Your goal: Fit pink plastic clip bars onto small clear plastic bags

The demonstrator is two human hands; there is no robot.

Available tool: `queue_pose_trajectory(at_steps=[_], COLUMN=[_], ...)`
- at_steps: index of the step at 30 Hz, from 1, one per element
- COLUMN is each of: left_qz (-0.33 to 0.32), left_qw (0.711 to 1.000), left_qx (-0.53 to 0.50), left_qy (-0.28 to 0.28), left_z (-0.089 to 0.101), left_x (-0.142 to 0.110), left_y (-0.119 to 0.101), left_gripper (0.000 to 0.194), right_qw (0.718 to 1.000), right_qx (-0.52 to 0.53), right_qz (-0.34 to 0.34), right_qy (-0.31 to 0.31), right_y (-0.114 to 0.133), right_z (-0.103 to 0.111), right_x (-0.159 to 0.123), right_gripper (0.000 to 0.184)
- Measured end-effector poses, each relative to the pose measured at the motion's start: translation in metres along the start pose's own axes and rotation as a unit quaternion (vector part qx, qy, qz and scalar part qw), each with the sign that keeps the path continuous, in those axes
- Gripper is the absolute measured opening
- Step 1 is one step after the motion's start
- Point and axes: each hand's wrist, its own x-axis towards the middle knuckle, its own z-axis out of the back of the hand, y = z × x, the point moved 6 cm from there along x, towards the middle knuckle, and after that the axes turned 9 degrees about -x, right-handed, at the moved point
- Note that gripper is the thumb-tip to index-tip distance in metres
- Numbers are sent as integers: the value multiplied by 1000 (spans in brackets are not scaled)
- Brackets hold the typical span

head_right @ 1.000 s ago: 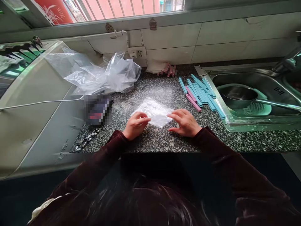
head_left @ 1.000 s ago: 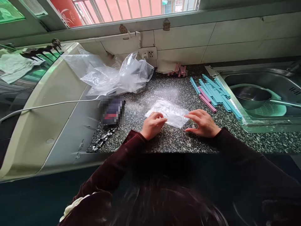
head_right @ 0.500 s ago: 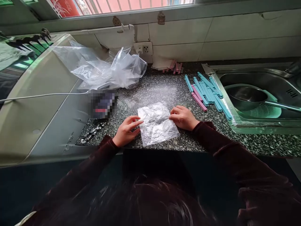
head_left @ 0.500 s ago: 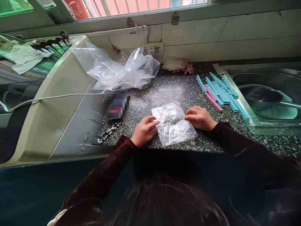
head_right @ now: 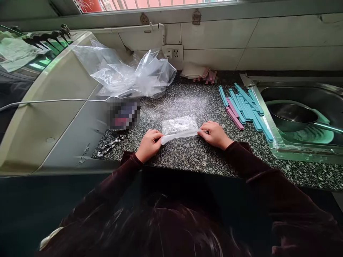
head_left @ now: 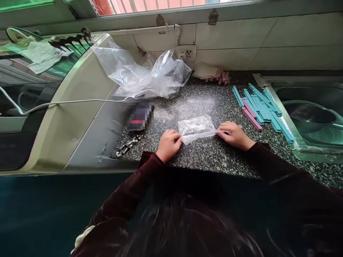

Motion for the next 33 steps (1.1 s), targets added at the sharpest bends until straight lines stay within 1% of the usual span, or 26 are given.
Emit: queue_pose_trajectory(at_steps=[5,8,13,16,18,20,22,23,25,26,29,31,33], left_qz=[79,103,98,103,105,105,99,92,61,37,-39,-69,-84], left_qw=[995,989,987,986,986,987,987,988,990,991,991,989,987], left_qx=[52,88,108,116,120,118,116,116,115,112,110,122,133], left_qy=[-39,-50,-65,-54,-45,-41,-42,-47,-60,-66,-59,-42,-42], left_z=[1,2,2,2,2,3,4,5,6,6,2,-1,-2], left_x=[6,7,9,9,8,6,4,3,1,0,-3,-4,-3], left_y=[8,10,8,6,4,2,-1,-3,-7,-10,-17,-19,-21], left_gripper=[26,28,30,30,30,28,24,22,16,14,19,21,25], right_qw=[991,981,965,963,970,981,988,989,985,983,978,977,977], right_qx=[-35,-71,-126,-134,-116,-91,-76,-77,-90,-97,-109,-107,-104], right_qz=[-126,-180,-228,-230,-215,-163,-66,-11,81,111,154,158,145], right_qy=[20,27,42,36,3,-60,-115,-127,-122,-113,-95,-97,-115], right_y=[-1,2,5,5,5,8,16,20,28,31,34,35,35], right_z=[-3,-1,0,-2,0,5,10,11,8,6,1,1,4], right_x=[11,17,22,20,17,14,12,11,8,7,5,5,8], right_gripper=[40,42,35,30,25,19,17,17,17,17,18,18,18])
